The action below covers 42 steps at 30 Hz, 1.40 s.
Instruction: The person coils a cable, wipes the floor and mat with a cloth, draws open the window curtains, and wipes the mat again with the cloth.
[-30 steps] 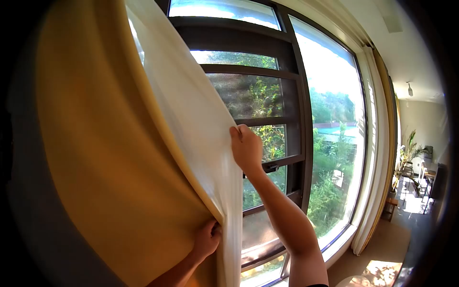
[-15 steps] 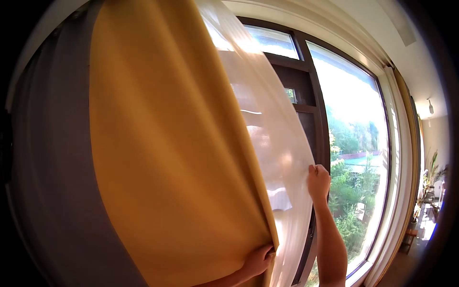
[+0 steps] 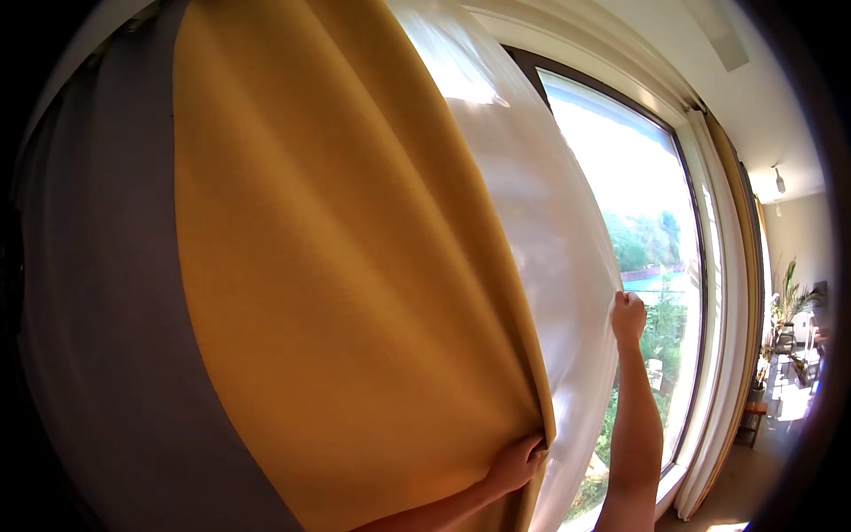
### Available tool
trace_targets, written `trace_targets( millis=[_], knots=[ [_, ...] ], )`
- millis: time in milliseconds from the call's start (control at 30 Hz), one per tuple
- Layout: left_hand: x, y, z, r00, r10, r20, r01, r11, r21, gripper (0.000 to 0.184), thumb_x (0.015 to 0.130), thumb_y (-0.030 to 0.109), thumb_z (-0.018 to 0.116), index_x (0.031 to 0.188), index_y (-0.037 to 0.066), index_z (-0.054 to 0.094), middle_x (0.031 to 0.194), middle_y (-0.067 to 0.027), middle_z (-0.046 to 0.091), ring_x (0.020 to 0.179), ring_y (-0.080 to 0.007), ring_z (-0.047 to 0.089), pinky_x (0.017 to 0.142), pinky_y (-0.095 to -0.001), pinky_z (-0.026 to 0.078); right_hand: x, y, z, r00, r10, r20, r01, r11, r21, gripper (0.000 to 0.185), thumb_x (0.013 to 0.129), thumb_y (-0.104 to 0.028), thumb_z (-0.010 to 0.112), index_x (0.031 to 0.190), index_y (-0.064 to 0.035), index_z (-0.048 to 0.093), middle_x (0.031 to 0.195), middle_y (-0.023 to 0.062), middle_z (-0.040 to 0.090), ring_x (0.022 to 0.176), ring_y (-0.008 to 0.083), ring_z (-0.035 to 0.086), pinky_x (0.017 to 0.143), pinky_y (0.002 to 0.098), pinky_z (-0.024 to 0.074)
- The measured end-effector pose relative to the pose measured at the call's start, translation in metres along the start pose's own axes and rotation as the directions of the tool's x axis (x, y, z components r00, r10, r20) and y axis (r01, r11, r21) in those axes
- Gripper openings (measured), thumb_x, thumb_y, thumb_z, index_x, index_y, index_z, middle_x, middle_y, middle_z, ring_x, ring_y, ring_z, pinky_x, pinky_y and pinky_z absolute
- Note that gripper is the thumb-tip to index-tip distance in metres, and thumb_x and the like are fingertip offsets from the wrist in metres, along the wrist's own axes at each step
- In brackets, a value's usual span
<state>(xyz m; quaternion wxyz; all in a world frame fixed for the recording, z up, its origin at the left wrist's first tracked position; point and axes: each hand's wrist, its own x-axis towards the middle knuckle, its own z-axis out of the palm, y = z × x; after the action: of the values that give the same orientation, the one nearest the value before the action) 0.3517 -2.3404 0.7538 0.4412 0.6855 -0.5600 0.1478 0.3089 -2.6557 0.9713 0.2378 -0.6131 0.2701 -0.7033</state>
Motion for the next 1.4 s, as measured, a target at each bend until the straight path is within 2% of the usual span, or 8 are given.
trace_targets(
  millis=[233,333,500,533,700,900,1133,1400],
  knots=[
    [-0.044,-0.025,-0.041,0.98,-0.178,-0.088,0.181,0.983,0.029,0.03,0.094,0.015,0.057,0.122,0.005,0.062,0.109,-0.0202,0.069,0.099,-0.039,0.067,0.084,-0.0459,0.053,-0.059,-0.068,-0.022,0.982,-0.012,0.191,0.021,0.999,-0.044,0.037,0.099,-0.037,0.059,0.103,-0.0013,0.069,0.098,0.024,0.072,0.097,0.0442,0.068,0.085,0.0501,0.0516],
    [-0.068,-0.043,-0.06,0.966,-0.163,-0.199,0.167,0.986,0.003,0.026,0.093,0.014,0.057,0.117,0.008,0.062,0.106,-0.0194,0.068,0.098,-0.0407,0.065,0.082,-0.048,0.053,-0.126,-0.137,-0.026,0.872,-0.465,-0.15,0.468,0.883,-0.02,0.049,0.095,-0.028,0.07,0.136,-0.0054,0.055,0.134,0.0152,0.059,0.129,0.036,0.051,0.109,0.0488,0.037],
    [-0.104,-0.042,-0.093,0.939,-0.267,-0.216,0.277,0.961,0.017,0.024,0.09,0.012,0.058,0.113,0.006,0.061,0.1,-0.019,0.066,0.09,-0.0391,0.065,0.077,-0.046,0.052,-0.214,-0.27,-0.033,0.852,-0.487,0.194,0.239,0.69,0.684,0.038,0.096,-0.026,0.069,0.127,-0.0056,0.061,0.128,0.0164,0.062,0.124,0.0356,0.056,0.102,0.0461,0.0457],
    [-0.109,-0.046,-0.097,0.939,-0.267,-0.217,0.277,0.961,0.018,0.024,0.091,0.012,0.058,0.114,0.006,0.062,0.099,-0.0185,0.066,0.088,-0.0377,0.065,0.076,-0.0447,0.052,-0.222,-0.284,-0.028,0.784,-0.618,-0.061,0.564,0.666,0.489,0.038,0.096,-0.023,0.068,0.129,-0.0061,0.06,0.128,0.0156,0.059,0.122,0.0366,0.055,0.103,0.0459,0.0445],
    [-0.144,-0.038,-0.112,0.904,-0.363,-0.228,0.346,0.932,-0.11,0.023,0.093,0.017,0.062,0.111,0.004,0.063,0.087,-0.0168,0.064,0.075,-0.0292,0.064,0.069,-0.0397,0.051,-0.228,-0.351,-0.021,0.645,-0.708,-0.288,0.764,0.609,0.213,0.054,0.093,-0.029,0.069,0.139,-0.0075,0.053,0.124,0.018,0.058,0.112,0.0352,0.058,0.099,0.0461,0.0458],
    [-0.087,0.032,-0.163,0.792,-0.083,-0.605,0.212,0.967,0.144,0.055,0.089,0.018,0.075,0.132,-0.001,0.048,0.095,-0.0139,0.064,0.078,-0.027,0.064,0.07,-0.0408,0.052,-0.232,-0.384,-0.033,0.683,-0.612,0.399,0.235,0.701,0.673,0.066,0.097,-0.042,0.063,0.142,0.0004,0.042,0.104,0.0226,0.068,0.093,0.0382,0.068,0.084,0.046,0.0537],
    [0.033,0.121,-0.295,0.521,0.425,-0.74,0.155,0.806,0.571,0.051,0.09,0.016,0.072,0.132,-0.003,0.05,0.101,-0.0156,0.063,0.093,-0.0337,0.063,0.081,-0.0429,0.051,-0.196,-0.442,-0.022,0.789,-0.549,0.275,0.149,0.606,0.782,0.056,0.099,-0.04,0.057,0.143,-0.0082,0.049,0.1,0.0232,0.073,0.092,0.04,0.071,0.084,0.0473,0.0553],
    [0.06,0.125,-0.287,0.701,0.394,-0.594,-0.076,0.87,0.487,0.033,0.091,0.006,0.061,0.123,0.002,0.06,0.111,-0.0201,0.062,0.1,-0.0393,0.061,0.086,-0.0452,0.051,-0.164,-0.412,-0.017,0.768,-0.628,0.127,0.577,0.764,0.288,0.053,0.099,-0.019,0.046,0.151,-0.019,0.041,0.078,0.0229,0.07,0.073,0.0428,0.07,0.066,0.0564,0.0529]
  ],
)
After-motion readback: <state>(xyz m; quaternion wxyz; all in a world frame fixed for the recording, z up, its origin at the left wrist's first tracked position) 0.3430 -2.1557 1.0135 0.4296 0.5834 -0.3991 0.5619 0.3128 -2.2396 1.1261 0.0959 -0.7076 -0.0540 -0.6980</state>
